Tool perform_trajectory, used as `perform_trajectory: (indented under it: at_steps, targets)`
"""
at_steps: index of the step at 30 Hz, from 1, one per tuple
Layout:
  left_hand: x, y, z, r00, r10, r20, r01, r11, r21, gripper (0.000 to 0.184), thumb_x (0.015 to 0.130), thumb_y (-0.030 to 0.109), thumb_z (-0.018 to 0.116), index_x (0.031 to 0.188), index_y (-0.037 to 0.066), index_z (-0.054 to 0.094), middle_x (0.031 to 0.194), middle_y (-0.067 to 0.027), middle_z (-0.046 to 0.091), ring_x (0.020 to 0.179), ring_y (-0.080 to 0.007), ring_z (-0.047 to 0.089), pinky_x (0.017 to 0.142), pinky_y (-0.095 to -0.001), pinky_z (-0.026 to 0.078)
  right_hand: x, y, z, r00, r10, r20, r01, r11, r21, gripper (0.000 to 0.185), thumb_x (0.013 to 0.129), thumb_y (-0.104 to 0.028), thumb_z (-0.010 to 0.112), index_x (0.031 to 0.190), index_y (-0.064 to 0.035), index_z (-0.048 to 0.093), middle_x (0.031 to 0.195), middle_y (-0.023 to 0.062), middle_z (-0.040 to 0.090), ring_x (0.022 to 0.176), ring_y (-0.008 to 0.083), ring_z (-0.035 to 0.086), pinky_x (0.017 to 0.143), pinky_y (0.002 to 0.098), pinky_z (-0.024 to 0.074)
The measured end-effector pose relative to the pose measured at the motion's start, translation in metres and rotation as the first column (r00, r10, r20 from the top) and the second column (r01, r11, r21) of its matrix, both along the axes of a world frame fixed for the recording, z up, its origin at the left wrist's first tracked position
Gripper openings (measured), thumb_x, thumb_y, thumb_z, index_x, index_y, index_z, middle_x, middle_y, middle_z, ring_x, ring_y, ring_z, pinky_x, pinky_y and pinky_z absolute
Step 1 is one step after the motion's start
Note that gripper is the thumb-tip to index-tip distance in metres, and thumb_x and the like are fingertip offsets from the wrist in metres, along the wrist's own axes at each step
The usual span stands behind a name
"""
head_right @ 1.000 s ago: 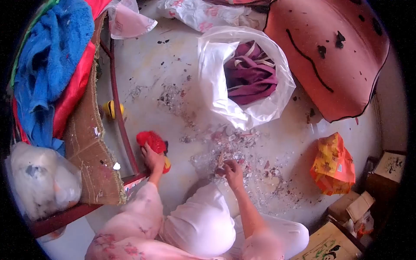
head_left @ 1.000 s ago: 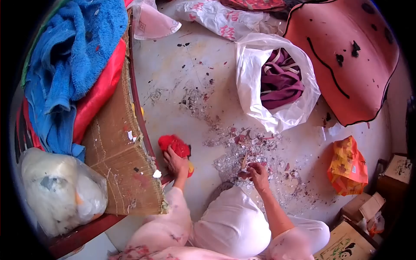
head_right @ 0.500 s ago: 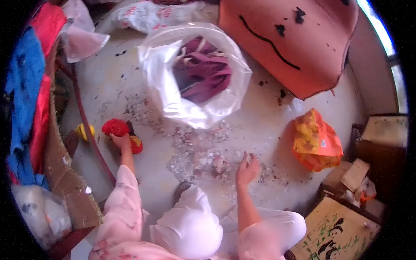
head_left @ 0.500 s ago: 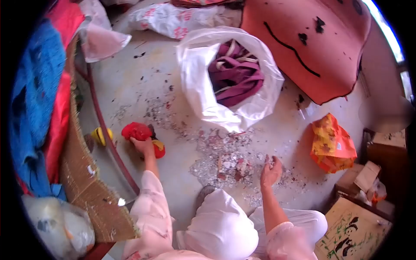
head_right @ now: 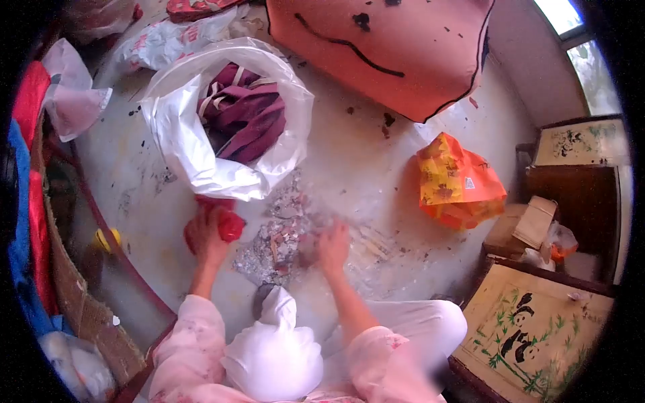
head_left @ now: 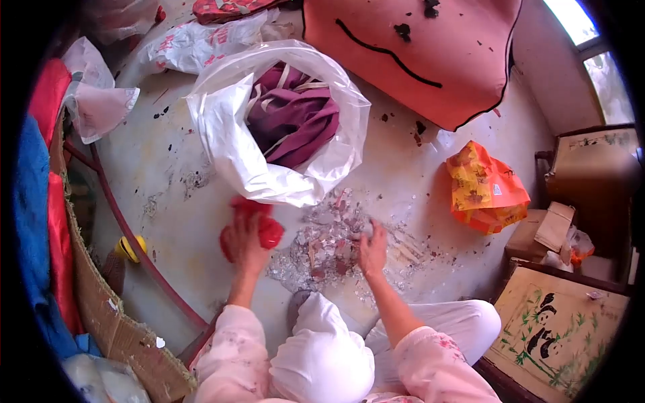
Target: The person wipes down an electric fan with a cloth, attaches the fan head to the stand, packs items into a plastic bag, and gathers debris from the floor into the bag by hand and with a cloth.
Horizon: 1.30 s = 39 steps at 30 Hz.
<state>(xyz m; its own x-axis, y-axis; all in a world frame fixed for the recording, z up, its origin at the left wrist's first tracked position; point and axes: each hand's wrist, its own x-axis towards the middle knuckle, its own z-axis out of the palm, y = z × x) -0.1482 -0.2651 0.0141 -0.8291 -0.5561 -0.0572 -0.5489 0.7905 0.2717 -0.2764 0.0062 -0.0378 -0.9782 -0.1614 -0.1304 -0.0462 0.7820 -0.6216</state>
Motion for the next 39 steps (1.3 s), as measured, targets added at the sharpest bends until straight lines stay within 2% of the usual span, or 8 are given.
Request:
perform_trajectory:
  at_steps: [3, 7, 10, 18, 22, 26, 36, 39]
  targets:
    - [0.028, 0.006, 0.047, 0.99, 0.073, 0.12, -0.037, 0.96, -0.278, 0.1, 0.062, 0.033, 0.083, 0.146, 0.016, 0.032, 0.141, -0.0238, 0.034, 0.129, -0.0451, 0.034, 0.1, -0.0591, 0.032, -0.012, 0.018, 0.023, 0.993, -0.029, 0.113, 0.004, 0.977, 0.214, 0.048, 0.089, -0.025, 0.053, 0.134, -0.0135, 0.045, 0.112, 0.023, 0.051, 0.102, 0.0401, 0.054, 0.086, 0.0471, 0.0453]
    - [0.069, 0.084, 0.027, 0.88, 0.092, 0.466, -0.322, 0.838, 0.441, 0.12, 0.059, 0.03, 0.086, 0.151, 0.012, 0.011, 0.137, -0.028, 0.033, 0.126, -0.0459, 0.04, 0.1, -0.0493, 0.04, -0.001, 0.028, 0.002, 0.988, -0.078, 0.13, 0.034, 0.948, 0.316, 0.05, 0.089, -0.03, 0.051, 0.135, -0.0131, 0.04, 0.109, 0.0254, 0.049, 0.097, 0.0433, 0.054, 0.08, 0.0504, 0.0463]
    - [0.064, 0.099, 0.003, 0.838, 0.168, 0.519, -0.444, 0.763, 0.47, 0.126, 0.058, 0.025, 0.087, 0.15, 0.012, 0.003, 0.133, -0.0317, 0.034, 0.123, -0.0488, 0.042, 0.1, -0.0459, 0.042, 0.009, -0.001, 0.002, 0.981, 0.009, 0.192, -0.058, 0.966, 0.253, 0.05, 0.092, -0.034, 0.05, 0.135, -0.0124, 0.038, 0.112, 0.0272, 0.047, 0.098, 0.0455, 0.055, 0.081, 0.0518, 0.0469]
    - [0.001, 0.103, -0.013, 0.945, 0.096, 0.311, -0.274, 0.752, 0.599, 0.111, 0.062, 0.019, 0.084, 0.147, 0.007, 0.013, 0.13, -0.0348, 0.036, 0.122, -0.0516, 0.04, 0.101, -0.05, 0.038, 0.027, -0.068, 0.015, 0.919, 0.3, 0.256, -0.336, 0.935, 0.112, 0.044, 0.094, -0.038, 0.048, 0.129, -0.0105, 0.042, 0.108, 0.0256, 0.047, 0.093, 0.0458, 0.055, 0.078, 0.0521, 0.0482]
    - [-0.021, 0.137, -0.087, 0.993, 0.044, 0.112, -0.108, 0.737, 0.668, 0.081, 0.074, 0.013, 0.072, 0.139, 0.003, 0.026, 0.13, -0.0314, 0.038, 0.121, -0.05, 0.041, 0.102, -0.0504, 0.036, 0.039, -0.053, -0.046, 0.835, 0.541, -0.098, -0.544, 0.839, -0.004, 0.035, 0.094, -0.035, 0.047, 0.115, -0.0078, 0.052, 0.11, 0.0207, 0.05, 0.094, 0.044, 0.054, 0.082, 0.05, 0.0461]
    - [-0.043, 0.148, -0.079, 0.987, 0.041, -0.155, 0.11, 0.526, 0.844, 0.068, 0.077, 0.008, 0.064, 0.135, 0.002, 0.03, 0.127, -0.0288, 0.041, 0.118, -0.0489, 0.043, 0.099, -0.0496, 0.038, 0.02, -0.053, 0.014, 0.928, 0.256, 0.27, -0.23, 0.965, -0.126, 0.03, 0.097, -0.028, 0.038, 0.101, -0.0042, 0.056, 0.097, 0.0205, 0.056, 0.089, 0.0418, 0.055, 0.082, 0.0456, 0.0436]
    - [-0.127, 0.08, 0.162, 0.781, 0.041, -0.623, 0.409, 0.721, 0.56, 0.059, 0.083, 0.001, 0.059, 0.135, 0.0, 0.032, 0.125, -0.0255, 0.044, 0.122, -0.0402, 0.042, 0.103, -0.0425, 0.034, -0.06, -0.126, 0.232, 0.991, 0.135, 0.025, -0.095, 0.808, -0.581, 0.03, 0.096, -0.028, 0.042, 0.095, -0.002, 0.057, 0.09, 0.0177, 0.06, 0.083, 0.0352, 0.057, 0.076, 0.0405, 0.045]
    - [-0.154, 0.03, 0.188, 0.703, 0.002, -0.712, 0.335, 0.881, 0.333, 0.063, 0.08, -0.003, 0.06, 0.135, 0.001, 0.029, 0.119, -0.0279, 0.041, 0.114, -0.0468, 0.044, 0.094, -0.0476, 0.04, -0.101, -0.179, 0.243, 0.945, 0.288, -0.156, -0.32, 0.708, -0.63, 0.034, 0.096, -0.033, 0.046, 0.101, -0.0025, 0.058, 0.096, 0.0203, 0.061, 0.088, 0.0349, 0.06, 0.076, 0.0412, 0.0462]
